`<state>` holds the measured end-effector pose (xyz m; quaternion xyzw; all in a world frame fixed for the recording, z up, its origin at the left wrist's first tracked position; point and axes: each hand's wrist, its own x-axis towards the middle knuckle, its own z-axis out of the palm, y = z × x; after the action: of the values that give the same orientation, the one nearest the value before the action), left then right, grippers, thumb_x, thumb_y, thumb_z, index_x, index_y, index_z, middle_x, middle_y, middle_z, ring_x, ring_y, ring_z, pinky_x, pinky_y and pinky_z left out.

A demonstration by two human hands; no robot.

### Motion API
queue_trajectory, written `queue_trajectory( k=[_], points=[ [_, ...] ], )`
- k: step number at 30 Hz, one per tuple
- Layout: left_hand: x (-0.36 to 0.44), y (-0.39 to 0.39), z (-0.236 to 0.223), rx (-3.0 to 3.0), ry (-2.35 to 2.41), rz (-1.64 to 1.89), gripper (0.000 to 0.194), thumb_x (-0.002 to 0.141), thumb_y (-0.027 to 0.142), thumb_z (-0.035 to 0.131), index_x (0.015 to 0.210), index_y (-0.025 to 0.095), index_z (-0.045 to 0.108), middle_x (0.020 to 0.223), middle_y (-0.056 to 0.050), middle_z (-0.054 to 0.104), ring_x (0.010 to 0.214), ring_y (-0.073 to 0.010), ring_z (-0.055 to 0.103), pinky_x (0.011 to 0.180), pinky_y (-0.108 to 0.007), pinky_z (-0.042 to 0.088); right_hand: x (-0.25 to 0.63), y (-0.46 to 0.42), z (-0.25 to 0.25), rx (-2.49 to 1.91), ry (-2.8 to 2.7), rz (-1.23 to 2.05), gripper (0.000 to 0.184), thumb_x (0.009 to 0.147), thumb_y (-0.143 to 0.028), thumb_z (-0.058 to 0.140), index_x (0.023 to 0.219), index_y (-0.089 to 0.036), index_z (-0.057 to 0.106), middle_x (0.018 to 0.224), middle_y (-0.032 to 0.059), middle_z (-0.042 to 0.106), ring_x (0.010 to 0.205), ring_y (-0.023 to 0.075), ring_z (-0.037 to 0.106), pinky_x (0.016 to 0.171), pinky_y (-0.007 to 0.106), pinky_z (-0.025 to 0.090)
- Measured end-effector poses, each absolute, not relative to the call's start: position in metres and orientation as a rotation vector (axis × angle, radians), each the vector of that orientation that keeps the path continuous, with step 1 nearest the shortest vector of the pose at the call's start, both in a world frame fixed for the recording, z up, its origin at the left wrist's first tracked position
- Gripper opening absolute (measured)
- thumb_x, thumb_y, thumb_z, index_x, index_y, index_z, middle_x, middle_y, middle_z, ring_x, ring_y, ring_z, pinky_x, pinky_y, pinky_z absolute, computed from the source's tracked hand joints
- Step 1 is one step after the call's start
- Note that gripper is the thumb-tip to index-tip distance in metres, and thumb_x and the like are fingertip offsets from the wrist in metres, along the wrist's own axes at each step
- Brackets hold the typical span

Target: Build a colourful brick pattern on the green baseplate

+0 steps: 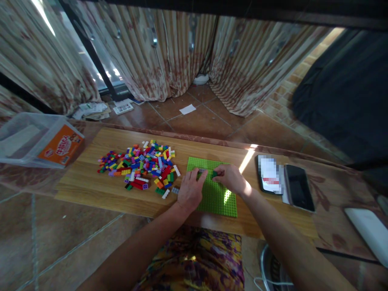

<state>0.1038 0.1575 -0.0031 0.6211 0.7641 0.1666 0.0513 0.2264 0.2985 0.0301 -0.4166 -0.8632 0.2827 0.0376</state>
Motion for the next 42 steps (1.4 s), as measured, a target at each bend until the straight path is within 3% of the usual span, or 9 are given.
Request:
queue_trajectory(
  k=[10,20,23,28,32,38,42],
  points=[
    [0.106,0.156,0.003,1.848,2.333,0.506,0.059,0.082,0.005,0.043,0.14,0.019,0.043,0.134,-0.014,0.046,0.11,-0.027,0.048,0.096,-0.042,0.043,0.23,0.299,0.027,-1.172,-2.672,0.876,0.01,0.068,-0.02,0.073,0.078,-0.019,0.072,0.068,-0.0025,0.066,0.065,0.0123,0.06,0.061,0.022,0.041],
    [0.134,0.16,0.013,1.977,2.306,0.416,0.053,0.086,0.013,0.046,0.137,0.026,0.046,0.137,-0.016,0.041,0.116,-0.0299,0.047,0.093,-0.047,0.043,0.237,0.299,0.013,-1.05,-2.695,0.767,0.022,0.073,-0.016,0.064,0.093,-0.02,0.072,0.079,-0.0001,0.069,0.071,0.0133,0.061,0.067,0.023,0.046],
    [0.133,0.163,0.015,2.003,2.309,0.387,0.049,0.087,0.013,0.045,0.135,0.024,0.049,0.135,-0.016,0.043,0.117,-0.0299,0.047,0.093,-0.048,0.044,0.241,0.3,0.009,-1.024,-2.662,0.866,0.028,0.072,-0.017,0.065,0.099,-0.02,0.071,0.082,-0.0002,0.069,0.069,0.0123,0.061,0.068,0.023,0.049],
    [0.135,0.163,0.016,1.987,2.342,0.358,0.048,0.088,0.012,0.042,0.134,0.025,0.049,0.136,-0.016,0.045,0.117,-0.0299,0.048,0.092,-0.048,0.044,0.249,0.308,0.006,-1.071,-2.344,1.327,0.034,0.074,-0.018,0.063,0.107,-0.018,0.068,0.083,0.0006,0.071,0.069,0.0124,0.065,0.067,0.023,0.054],
    [0.138,0.164,0.016,1.967,2.351,0.347,0.049,0.089,0.012,0.042,0.136,0.025,0.049,0.138,-0.016,0.043,0.118,-0.0305,0.048,0.093,-0.049,0.043,0.242,0.311,0.015,-1.249,-2.242,1.443,0.02,0.082,-0.03,0.06,0.09,-0.015,0.072,0.059,-0.0008,0.066,0.052,0.0106,0.061,0.054,0.02,0.052],
    [0.138,0.165,0.018,1.932,2.355,0.32,0.049,0.088,0.012,0.043,0.136,0.024,0.049,0.137,-0.016,0.044,0.119,-0.0305,0.048,0.098,-0.052,0.041,0.225,0.316,0.027,-1.472,-2.191,1.472,0.012,0.073,-0.025,0.074,0.07,-0.014,0.071,0.046,-0.0019,0.061,0.04,0.0083,0.056,0.041,0.016,0.046],
    [0.137,0.168,0.02,1.929,2.333,0.304,0.048,0.088,0.012,0.042,0.134,0.025,0.05,0.137,-0.015,0.045,0.121,-0.0306,0.046,0.103,-0.057,0.035,0.222,0.323,0.023,-1.589,-2.129,1.567,0.015,0.067,-0.024,0.08,0.064,-0.014,0.07,0.043,-0.0017,0.059,0.039,0.0088,0.056,0.039,0.016,0.047]
  ],
)
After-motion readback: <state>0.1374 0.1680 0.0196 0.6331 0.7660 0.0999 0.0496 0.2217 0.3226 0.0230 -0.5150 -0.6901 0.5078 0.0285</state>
